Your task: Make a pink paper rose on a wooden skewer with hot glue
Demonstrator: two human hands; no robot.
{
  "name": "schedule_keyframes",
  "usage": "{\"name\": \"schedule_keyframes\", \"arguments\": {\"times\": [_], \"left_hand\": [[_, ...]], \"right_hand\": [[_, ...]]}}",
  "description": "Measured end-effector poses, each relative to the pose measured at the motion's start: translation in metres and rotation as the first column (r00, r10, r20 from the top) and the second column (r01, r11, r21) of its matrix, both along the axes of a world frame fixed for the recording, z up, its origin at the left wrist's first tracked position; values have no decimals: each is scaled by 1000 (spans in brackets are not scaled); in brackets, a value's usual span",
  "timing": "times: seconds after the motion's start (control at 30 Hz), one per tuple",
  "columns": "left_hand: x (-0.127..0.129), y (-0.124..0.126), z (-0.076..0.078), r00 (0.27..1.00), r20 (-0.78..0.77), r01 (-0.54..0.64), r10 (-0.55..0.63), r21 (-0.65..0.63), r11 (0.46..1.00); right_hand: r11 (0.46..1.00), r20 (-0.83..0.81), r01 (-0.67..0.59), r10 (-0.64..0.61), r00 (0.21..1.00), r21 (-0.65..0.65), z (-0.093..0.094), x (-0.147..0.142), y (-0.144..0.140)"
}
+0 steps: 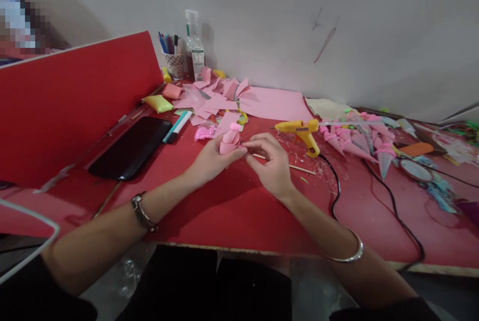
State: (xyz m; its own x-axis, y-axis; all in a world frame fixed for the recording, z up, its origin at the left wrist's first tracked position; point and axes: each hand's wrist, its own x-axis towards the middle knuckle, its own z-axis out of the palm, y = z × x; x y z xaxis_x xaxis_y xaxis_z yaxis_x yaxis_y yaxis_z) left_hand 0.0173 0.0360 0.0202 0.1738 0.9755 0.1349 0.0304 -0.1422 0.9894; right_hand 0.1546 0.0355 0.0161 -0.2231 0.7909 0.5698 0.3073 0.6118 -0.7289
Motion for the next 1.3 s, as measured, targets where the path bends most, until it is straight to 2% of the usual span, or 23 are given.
{"name": "schedule_keyframes", "arguments": {"times": [0.2,0.43,0.53,0.63,0.73,0.93,1.03,1.17,1.23,1.3], "left_hand": [[-1,-1,1,1000,-20,25,-24,12,1000],[-1,1,-3,1000,11,16,-15,-29,999],[-2,2,-4,999,21,27,-27,-9,1000],[-3,1,-4,999,10,32,-33,31,999],[-3,0,-1,999,-15,41,-40,60,997],[1,-2,4,994,-97,40,-41,-10,999],[0,0,1,985,-171,12,-14,-15,1000],[-2,2,-8,960,-281,48,-7,142,989],[-2,2,-12,951,-308,85,-18,203,975],[-2,2,-13,948,-317,106,-35,209,972]], "right_hand": [[1000,31,-20,20,999,16,1,1,0],[981,-132,-38,13,991,-192,2,-2,1],[955,-284,-45,-41,958,-292,2,-2,6],[932,-443,-19,-153,883,-361,0,4,15],[927,-497,35,-231,837,-372,-4,11,23],[962,-350,65,-159,923,-266,-3,8,18],[987,-229,85,-115,967,-138,4,5,9],[988,27,75,-80,996,135,10,6,2],[976,115,74,-99,988,205,11,7,1],[967,166,80,-123,978,243,10,8,1]]}}
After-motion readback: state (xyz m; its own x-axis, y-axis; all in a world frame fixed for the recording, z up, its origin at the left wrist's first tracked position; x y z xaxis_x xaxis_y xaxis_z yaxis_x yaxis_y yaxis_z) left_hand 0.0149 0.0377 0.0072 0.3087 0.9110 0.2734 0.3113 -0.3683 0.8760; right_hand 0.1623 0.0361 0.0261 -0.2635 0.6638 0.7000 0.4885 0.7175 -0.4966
